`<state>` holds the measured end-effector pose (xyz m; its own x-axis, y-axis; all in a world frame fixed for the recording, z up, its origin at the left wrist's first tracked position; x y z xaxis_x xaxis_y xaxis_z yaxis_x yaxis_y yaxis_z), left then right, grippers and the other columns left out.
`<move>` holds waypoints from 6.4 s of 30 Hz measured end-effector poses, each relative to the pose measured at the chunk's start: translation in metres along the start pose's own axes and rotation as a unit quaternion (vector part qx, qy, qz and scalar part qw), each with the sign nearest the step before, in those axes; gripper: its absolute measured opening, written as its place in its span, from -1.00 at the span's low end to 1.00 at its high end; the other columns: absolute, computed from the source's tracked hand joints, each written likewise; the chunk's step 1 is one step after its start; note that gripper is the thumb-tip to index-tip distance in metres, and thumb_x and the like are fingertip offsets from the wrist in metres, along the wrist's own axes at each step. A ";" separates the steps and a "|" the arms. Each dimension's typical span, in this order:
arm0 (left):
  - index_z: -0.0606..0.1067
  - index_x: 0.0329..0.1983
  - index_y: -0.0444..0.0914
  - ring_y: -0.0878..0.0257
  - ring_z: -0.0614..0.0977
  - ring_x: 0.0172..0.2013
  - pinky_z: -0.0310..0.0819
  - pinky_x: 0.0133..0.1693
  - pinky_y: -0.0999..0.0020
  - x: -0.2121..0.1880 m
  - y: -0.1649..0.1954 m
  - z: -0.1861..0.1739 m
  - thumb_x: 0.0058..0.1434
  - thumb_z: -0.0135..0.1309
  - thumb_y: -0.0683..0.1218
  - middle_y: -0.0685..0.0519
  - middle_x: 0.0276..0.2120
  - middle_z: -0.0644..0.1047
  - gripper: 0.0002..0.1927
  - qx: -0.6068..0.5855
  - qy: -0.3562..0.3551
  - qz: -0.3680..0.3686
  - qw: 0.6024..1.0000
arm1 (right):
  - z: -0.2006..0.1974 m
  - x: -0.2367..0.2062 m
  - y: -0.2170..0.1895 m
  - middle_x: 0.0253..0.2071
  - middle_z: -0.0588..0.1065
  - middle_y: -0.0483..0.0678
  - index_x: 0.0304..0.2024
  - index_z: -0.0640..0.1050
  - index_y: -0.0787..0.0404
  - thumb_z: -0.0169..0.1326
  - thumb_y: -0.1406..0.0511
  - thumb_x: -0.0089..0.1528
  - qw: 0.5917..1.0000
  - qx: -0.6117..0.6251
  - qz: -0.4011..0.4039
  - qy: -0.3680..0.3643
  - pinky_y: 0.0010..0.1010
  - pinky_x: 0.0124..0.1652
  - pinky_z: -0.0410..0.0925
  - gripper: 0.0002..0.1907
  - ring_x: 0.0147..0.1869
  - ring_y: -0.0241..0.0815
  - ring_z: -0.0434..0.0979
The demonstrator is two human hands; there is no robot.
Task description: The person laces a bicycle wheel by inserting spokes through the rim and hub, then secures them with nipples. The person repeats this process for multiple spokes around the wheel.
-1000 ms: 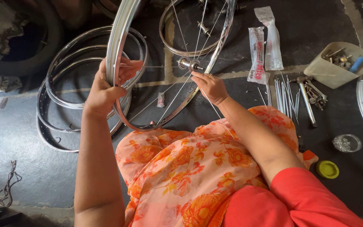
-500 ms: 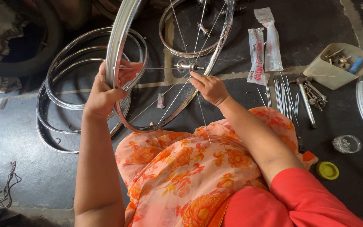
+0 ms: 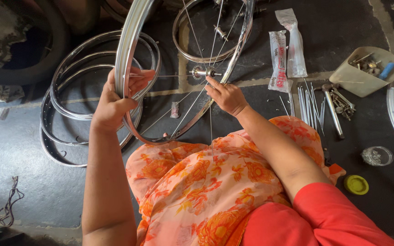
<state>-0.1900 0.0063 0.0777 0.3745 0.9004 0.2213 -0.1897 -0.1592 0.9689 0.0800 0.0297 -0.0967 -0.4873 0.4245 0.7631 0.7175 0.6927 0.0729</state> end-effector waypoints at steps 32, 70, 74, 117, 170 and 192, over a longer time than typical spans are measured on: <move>0.32 0.25 -0.32 0.03 0.51 0.34 0.25 0.47 0.13 -0.003 -0.002 -0.004 -0.21 -0.13 -0.41 -0.25 0.22 0.50 -0.20 -0.009 -0.007 0.006 1.000 | -0.002 0.011 -0.001 0.38 0.36 0.10 0.05 0.53 0.21 0.18 0.22 0.34 0.998 0.031 0.040 -0.032 -0.39 -0.28 0.51 -0.71 -0.27 -0.17 0.66; 0.29 0.25 -0.33 -0.02 0.49 0.35 0.21 0.48 0.08 -0.004 -0.007 -0.006 -0.22 -0.15 -0.40 -0.28 0.23 0.49 -0.19 -0.009 -0.014 0.005 1.000 | -0.012 0.024 0.025 -0.08 0.61 -0.15 -0.02 0.49 0.08 0.04 0.27 0.43 0.974 0.134 0.169 0.066 -0.36 -0.20 0.52 -0.90 -0.19 -0.15 0.68; 0.29 0.26 -0.33 -0.03 0.48 0.36 0.20 0.48 0.07 -0.004 -0.009 -0.007 -0.21 -0.16 -0.41 -0.27 0.23 0.49 -0.19 -0.002 -0.014 0.007 1.000 | 0.009 0.033 0.039 -0.37 0.62 -0.15 -0.07 0.47 0.10 -0.03 0.29 0.42 0.925 0.199 0.322 -0.012 -0.31 -0.33 0.45 -0.92 -0.32 -0.15 0.67; 0.31 0.26 -0.33 -0.10 0.45 0.38 0.13 0.51 -0.05 -0.020 -0.016 -0.003 -0.23 -0.14 -0.43 -0.27 0.22 0.48 -0.17 -0.006 -0.013 0.029 0.999 | 0.053 0.054 0.074 -0.27 0.53 -0.19 -0.22 0.54 0.13 -0.06 0.33 0.41 0.652 0.604 0.457 -0.030 -0.50 -0.07 0.31 -0.84 -0.19 -0.34 0.38; 0.26 0.28 -0.29 -0.13 0.42 0.41 0.12 0.52 -0.09 -0.084 -0.076 -0.040 -0.17 -0.07 -0.37 -0.26 0.24 0.45 -0.20 0.029 0.131 0.135 0.982 | 0.028 0.165 0.064 -0.37 0.51 -0.12 -0.11 0.63 0.21 -0.01 0.40 0.45 0.535 0.776 0.309 0.127 -0.52 -0.22 0.29 -0.83 -0.32 -0.37 0.35; -0.28 0.56 0.10 -0.21 0.40 0.01 0.30 -0.01 -0.35 -0.127 -0.168 0.041 -0.10 0.16 -0.33 -0.01 0.46 0.10 0.28 -0.102 0.180 -0.140 0.968 | 0.003 0.132 0.012 -0.37 0.46 -0.21 -0.07 0.61 0.18 0.00 0.36 0.45 0.733 0.609 0.284 0.106 -0.59 -0.16 0.33 -0.85 -0.25 -0.41 0.44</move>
<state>-0.1684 -0.0984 -0.1087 0.1038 0.9853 -0.1354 -0.3155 0.1617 0.9350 0.0230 0.0963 0.0025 -0.1013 0.8351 0.5408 -0.2642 0.5015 -0.8239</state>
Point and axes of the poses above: each hand's wrist, its own x-axis towards the middle knuckle, its own z-axis out of the palm, y = z × x, the point moved 7 cm from there along x, towards the middle knuckle
